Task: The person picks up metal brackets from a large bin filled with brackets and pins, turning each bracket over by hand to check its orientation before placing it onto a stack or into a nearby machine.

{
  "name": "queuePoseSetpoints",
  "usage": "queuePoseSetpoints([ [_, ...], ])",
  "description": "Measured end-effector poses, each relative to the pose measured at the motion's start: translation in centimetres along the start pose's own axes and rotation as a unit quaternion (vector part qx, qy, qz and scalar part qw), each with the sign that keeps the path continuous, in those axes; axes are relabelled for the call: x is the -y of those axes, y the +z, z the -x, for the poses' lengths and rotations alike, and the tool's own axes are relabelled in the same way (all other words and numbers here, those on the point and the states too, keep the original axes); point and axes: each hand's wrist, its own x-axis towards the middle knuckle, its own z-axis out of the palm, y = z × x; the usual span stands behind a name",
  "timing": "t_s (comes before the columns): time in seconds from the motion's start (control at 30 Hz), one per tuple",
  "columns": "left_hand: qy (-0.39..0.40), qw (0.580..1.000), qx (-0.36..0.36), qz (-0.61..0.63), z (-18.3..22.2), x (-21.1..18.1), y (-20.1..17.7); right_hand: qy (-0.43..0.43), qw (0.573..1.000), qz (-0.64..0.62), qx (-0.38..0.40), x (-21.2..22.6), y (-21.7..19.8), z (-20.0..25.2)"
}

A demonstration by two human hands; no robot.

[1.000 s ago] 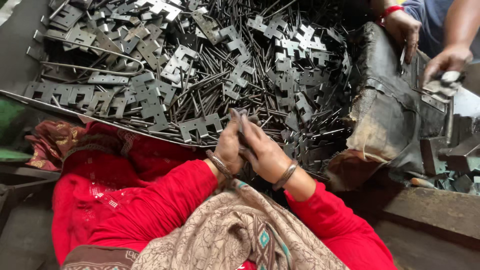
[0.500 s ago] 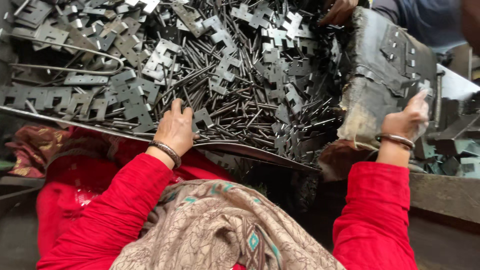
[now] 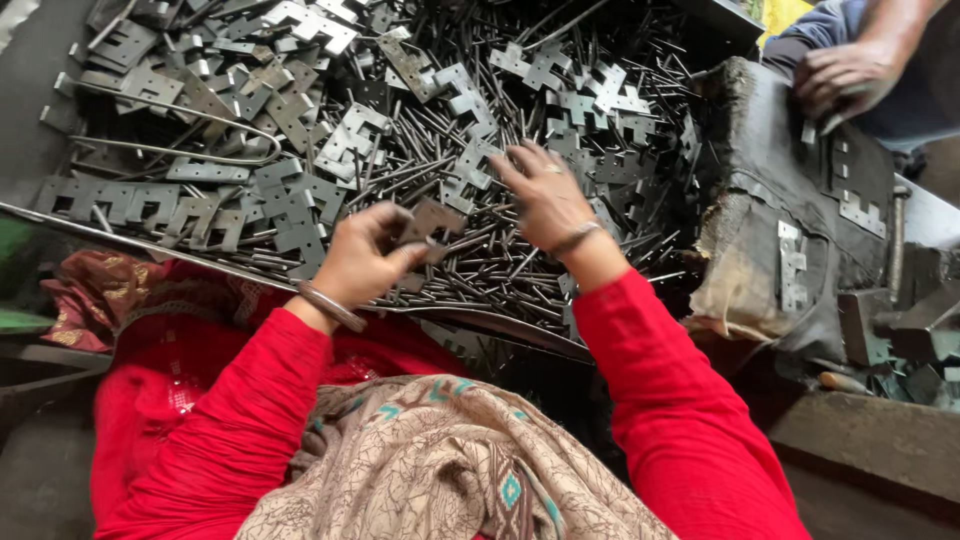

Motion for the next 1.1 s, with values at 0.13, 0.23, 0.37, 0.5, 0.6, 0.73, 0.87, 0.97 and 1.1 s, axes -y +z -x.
queuePoseSetpoints([
  [0.13, 0.007, 0.893, 0.042, 0.448, -0.2, -1.0, -4.5, 0.022, 0.991, -0.077, 0.107, 1.9, -0.1, -5.5],
  [0.23, -0.015, 0.852, -0.035, 0.522, -0.3, -2.5, -6.2, 0.132, 0.973, -0.119, 0.149, 0.1, 0.1, -5.8],
  [0.37, -0.095, 0.946, -0.039, 0.309, -1.8, -2.9, -5.5, 0.267, 0.941, -0.155, 0.139, -6.5, 2.1, -0.7],
  [0.5, 0.079, 0.907, 0.024, -0.414, -2.1, -0.6, -2.2, 0.292, 0.929, -0.107, 0.202, -11.3, 5.1, 5.6],
  [0.6, 0.013, 0.845, 0.048, -0.532, -1.9, 1.3, 0.3, 0.307, 0.931, -0.149, 0.127, -11.8, 7.0, 8.1],
  [0.73, -0.036, 0.828, -0.029, -0.559, -1.9, 2.3, 1.9, 0.295, 0.933, -0.183, 0.098, -11.2, 6.2, 8.3],
  [0.87, -0.097, 0.834, 0.001, -0.543, -2.5, 1.8, 2.4, 0.268, 0.929, -0.241, 0.088, -8.6, 3.7, 8.5],
  [0.97, -0.141, 0.83, 0.02, -0.539, -2.6, 0.8, 2.4, 0.151, 0.971, -0.178, -0.042, -6.6, 0.5, 10.0],
  [1.1, -0.174, 0.834, 0.056, -0.52, -2.5, -0.2, 2.0, 0.196, 0.902, -0.362, -0.13, -4.5, -1.9, 12.7],
])
